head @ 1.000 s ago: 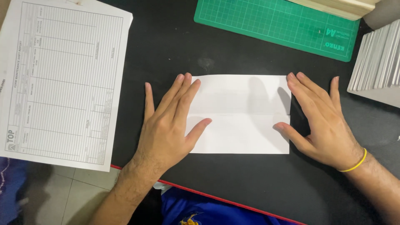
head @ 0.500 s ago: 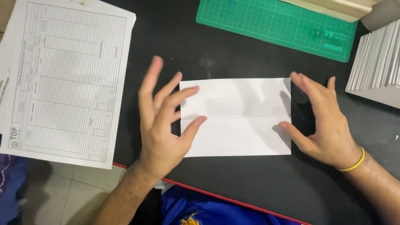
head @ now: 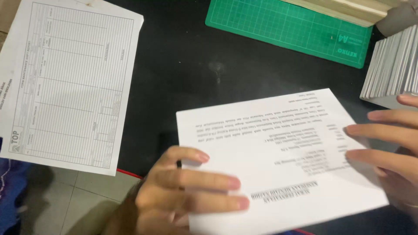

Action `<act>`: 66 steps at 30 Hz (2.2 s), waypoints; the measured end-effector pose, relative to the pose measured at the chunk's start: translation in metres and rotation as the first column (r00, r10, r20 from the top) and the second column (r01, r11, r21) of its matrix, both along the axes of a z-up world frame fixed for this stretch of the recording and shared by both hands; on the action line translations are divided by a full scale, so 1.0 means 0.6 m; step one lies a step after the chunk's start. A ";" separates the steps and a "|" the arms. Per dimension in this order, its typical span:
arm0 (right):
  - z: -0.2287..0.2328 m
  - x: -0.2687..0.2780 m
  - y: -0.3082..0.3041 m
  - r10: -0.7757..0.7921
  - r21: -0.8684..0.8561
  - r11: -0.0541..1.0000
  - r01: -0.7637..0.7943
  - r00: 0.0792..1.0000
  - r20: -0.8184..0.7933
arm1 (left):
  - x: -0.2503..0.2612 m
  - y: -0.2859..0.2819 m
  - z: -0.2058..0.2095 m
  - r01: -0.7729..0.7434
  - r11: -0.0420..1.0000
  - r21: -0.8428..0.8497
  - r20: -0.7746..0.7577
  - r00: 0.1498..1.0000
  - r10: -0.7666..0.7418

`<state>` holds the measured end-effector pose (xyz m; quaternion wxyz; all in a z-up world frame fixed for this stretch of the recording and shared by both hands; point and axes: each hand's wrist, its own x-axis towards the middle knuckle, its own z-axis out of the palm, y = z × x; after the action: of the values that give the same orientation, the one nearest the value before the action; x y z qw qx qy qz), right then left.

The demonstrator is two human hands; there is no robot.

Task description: Folding printed documents and inserting them into envelopes for mailing

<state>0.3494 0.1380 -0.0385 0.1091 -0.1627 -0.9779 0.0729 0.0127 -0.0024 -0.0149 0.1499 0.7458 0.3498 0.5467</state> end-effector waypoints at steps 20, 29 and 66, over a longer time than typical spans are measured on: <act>-0.066 -0.141 -0.024 -0.651 -0.611 0.692 0.386 0.700 -0.295 | 0.060 0.032 -0.037 -0.402 0.846 0.350 -0.613 0.585 0.531; -0.064 -0.140 -0.028 -0.440 -0.207 0.898 0.388 0.796 -0.417 | 0.087 0.063 -0.080 -0.540 0.836 0.099 -0.848 0.393 0.355; -0.085 -0.159 0.003 -0.377 -0.067 0.925 0.375 0.926 -0.017 | 0.079 0.099 -0.135 -0.576 0.814 -0.079 -0.783 0.541 0.307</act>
<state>0.2541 0.1397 -0.0897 0.1305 -0.3495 -0.9241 0.0833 0.0600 0.0567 -0.0957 -0.0284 0.7496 0.6441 0.1497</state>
